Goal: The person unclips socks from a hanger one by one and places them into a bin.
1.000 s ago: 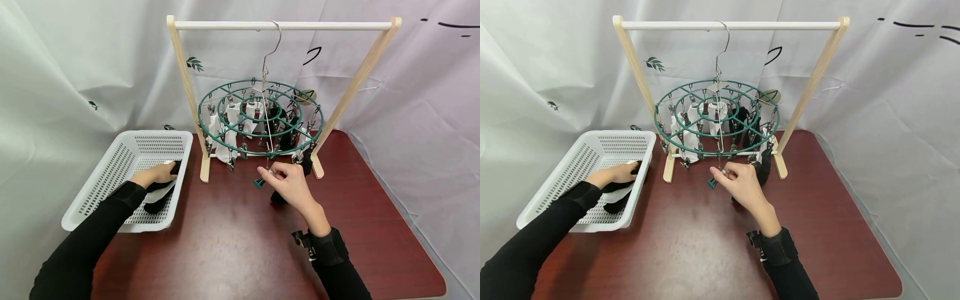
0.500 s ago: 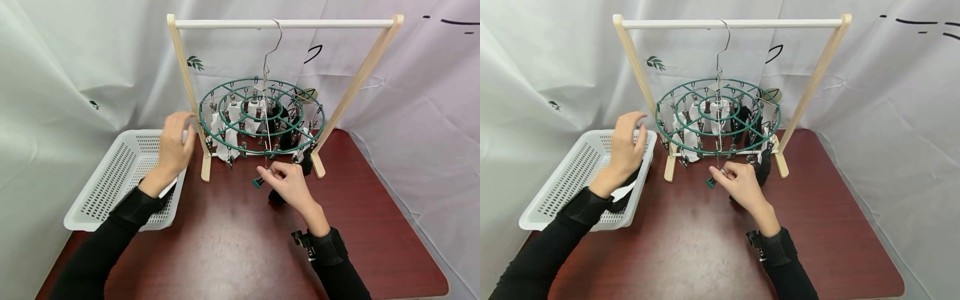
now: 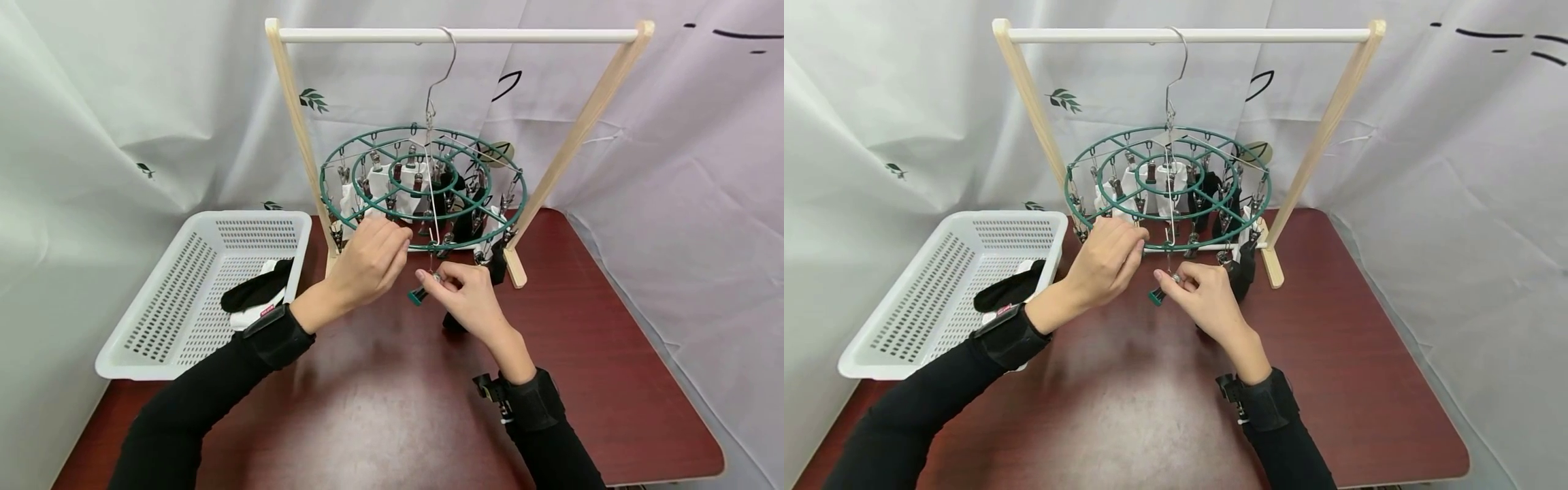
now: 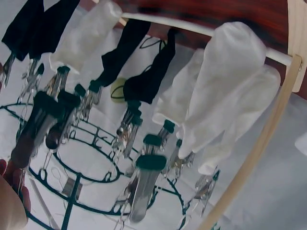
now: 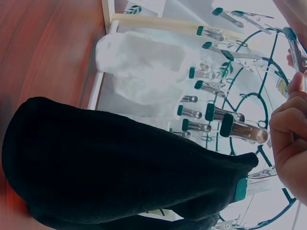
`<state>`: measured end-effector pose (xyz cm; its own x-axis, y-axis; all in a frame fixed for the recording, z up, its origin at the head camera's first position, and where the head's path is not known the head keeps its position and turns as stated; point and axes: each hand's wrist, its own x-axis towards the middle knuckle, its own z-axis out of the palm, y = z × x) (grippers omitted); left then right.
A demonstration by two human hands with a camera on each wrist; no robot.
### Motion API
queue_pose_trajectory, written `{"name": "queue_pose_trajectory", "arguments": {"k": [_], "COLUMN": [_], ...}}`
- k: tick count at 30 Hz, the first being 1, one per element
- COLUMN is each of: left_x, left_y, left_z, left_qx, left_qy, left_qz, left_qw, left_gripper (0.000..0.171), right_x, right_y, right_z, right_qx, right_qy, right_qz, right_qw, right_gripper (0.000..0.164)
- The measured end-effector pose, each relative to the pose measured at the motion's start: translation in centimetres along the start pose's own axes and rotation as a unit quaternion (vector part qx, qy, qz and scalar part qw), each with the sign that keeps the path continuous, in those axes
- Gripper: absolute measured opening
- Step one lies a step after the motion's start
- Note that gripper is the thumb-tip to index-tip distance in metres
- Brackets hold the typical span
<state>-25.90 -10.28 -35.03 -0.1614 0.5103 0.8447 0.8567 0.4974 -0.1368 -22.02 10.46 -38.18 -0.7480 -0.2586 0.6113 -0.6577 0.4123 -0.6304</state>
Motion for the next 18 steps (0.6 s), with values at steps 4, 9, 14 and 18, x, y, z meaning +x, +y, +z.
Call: {"name": "queue_pose_trajectory", "arguments": {"k": [4,9,14,18], "left_x": [-0.5,-0.9,-1.2,-1.3], "left_y": [0.1,-0.2,-0.7,-1.1], "left_z": [0.4,0.4,0.3,0.2], "left_qx": [0.002,-0.004,-0.017,-0.029], "left_qy": [-0.014,-0.022,-0.012,0.000], "left_qz": [-0.009,-0.022,-0.024,-0.021], "left_qw": [0.9999,0.9995,0.9995,0.9994], "left_gripper": [0.027,0.023,0.022,0.020], "right_x": [-0.1,0.0,-0.2,-0.6], "right_y": [0.0,0.0,-0.3,-0.6], "right_z": [0.0,0.1,-0.2,-1.4], "right_qx": [0.005,-0.003,-0.025,-0.024], "right_qy": [-0.003,-0.008,0.000,0.054], "right_qz": [-0.003,-0.006,-0.013,-0.024], "right_qw": [1.000,1.000,1.000,0.998], "right_gripper": [0.046,0.046,0.035,0.029]}}
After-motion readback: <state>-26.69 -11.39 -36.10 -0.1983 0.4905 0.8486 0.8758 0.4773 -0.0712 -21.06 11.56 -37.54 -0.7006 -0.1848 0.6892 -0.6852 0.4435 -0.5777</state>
